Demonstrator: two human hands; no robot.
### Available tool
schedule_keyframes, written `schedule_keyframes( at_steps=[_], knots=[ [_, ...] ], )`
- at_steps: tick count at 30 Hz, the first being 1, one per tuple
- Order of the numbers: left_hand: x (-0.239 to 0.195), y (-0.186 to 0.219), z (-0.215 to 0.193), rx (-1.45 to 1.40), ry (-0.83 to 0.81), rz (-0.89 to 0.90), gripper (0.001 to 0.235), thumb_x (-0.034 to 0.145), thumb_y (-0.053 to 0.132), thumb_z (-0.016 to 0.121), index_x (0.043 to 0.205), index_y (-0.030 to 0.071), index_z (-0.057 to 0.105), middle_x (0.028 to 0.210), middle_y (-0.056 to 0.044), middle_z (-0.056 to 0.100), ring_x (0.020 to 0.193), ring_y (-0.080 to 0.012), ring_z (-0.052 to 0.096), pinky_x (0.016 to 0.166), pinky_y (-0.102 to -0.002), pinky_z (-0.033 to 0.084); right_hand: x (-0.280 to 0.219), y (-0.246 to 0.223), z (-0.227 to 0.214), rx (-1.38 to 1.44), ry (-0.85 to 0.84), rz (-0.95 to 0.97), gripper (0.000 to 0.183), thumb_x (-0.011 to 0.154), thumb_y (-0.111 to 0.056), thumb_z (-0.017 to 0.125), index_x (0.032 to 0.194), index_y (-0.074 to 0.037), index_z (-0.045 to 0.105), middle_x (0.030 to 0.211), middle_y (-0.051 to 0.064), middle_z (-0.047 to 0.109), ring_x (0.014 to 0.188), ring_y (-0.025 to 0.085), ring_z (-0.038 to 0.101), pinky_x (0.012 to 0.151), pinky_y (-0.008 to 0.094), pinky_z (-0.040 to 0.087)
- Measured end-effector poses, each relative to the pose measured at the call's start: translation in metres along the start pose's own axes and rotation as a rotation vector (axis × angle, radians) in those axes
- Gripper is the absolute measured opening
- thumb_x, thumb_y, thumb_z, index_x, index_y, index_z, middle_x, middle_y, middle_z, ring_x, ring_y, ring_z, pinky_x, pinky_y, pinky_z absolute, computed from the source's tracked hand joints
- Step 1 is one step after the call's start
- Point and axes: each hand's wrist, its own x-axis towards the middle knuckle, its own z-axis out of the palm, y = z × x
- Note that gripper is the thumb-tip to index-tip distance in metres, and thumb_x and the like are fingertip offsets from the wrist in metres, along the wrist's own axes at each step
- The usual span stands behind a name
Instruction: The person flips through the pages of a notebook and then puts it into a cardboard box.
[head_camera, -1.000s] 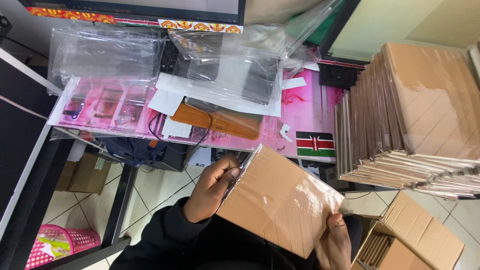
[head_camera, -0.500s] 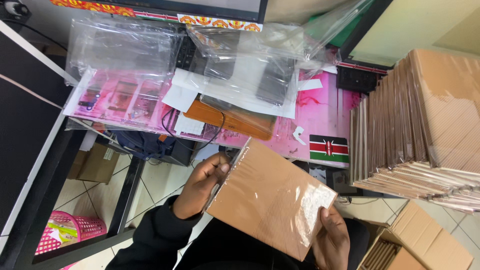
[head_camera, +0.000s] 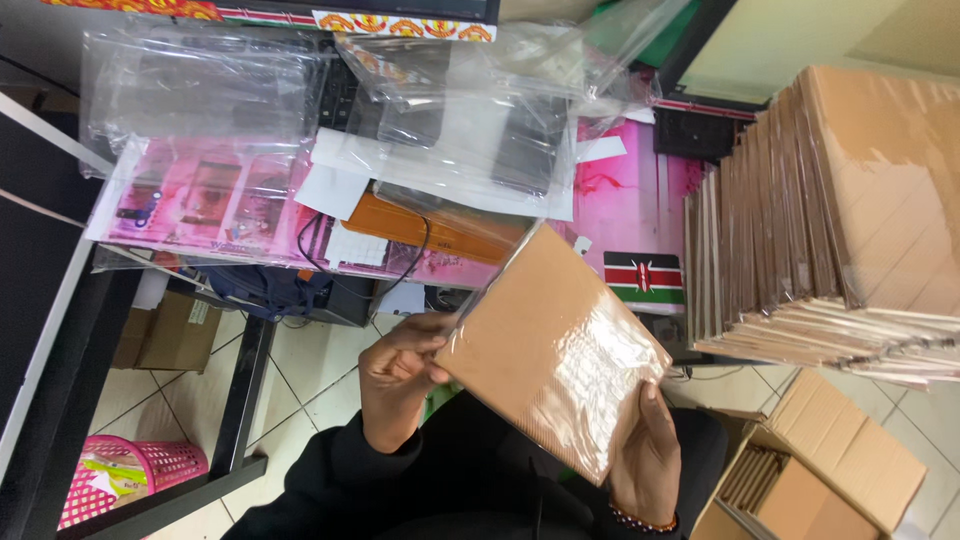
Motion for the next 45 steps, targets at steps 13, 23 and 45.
schedule_keyframes(
  at_steps=[13, 23, 45],
  knots=[
    [0.025, 0.030, 0.070, 0.046, -0.225, 0.280, 0.014, 0.095, 0.019, 0.072, 0.088, 0.012, 0.062, 0.098, -0.008, 0.076, 0.120, -0.0340, 0.067, 0.124, -0.052, 0.039, 0.085, 0.042, -0.132, 0.452, -0.424, 0.145, 0.041, 0.108, -0.032, 0.049, 0.141, -0.009, 0.058, 0.138, 0.010, 0.065, 0.125, 0.024, 0.062, 0.103, 0.040, 0.051],
    [0.006, 0.033, 0.087, 0.397, -0.278, 0.619, 0.012, 0.102, 0.020, 0.060, 0.096, 0.011, 0.063, 0.091, -0.011, 0.077, 0.092, -0.0297, 0.082, 0.111, -0.052, 0.055, 0.111, 0.083, -0.150, 0.486, -0.438, 0.288, 0.036, 0.108, -0.029, 0.049, 0.130, -0.003, 0.061, 0.129, 0.014, 0.069, 0.116, 0.023, 0.067, 0.100, 0.037, 0.055],
    [0.014, 0.048, 0.091, 0.332, -0.624, 0.671, 0.008, 0.103, 0.019, 0.061, 0.108, 0.014, 0.064, 0.103, 0.000, 0.078, 0.101, -0.0243, 0.079, 0.109, -0.064, 0.051, 0.114, 0.106, -0.182, 0.361, -0.229, 0.024, 0.018, 0.103, -0.004, 0.050, 0.115, -0.002, 0.063, 0.105, 0.014, 0.072, 0.088, 0.025, 0.072, 0.076, 0.037, 0.060]
  ],
)
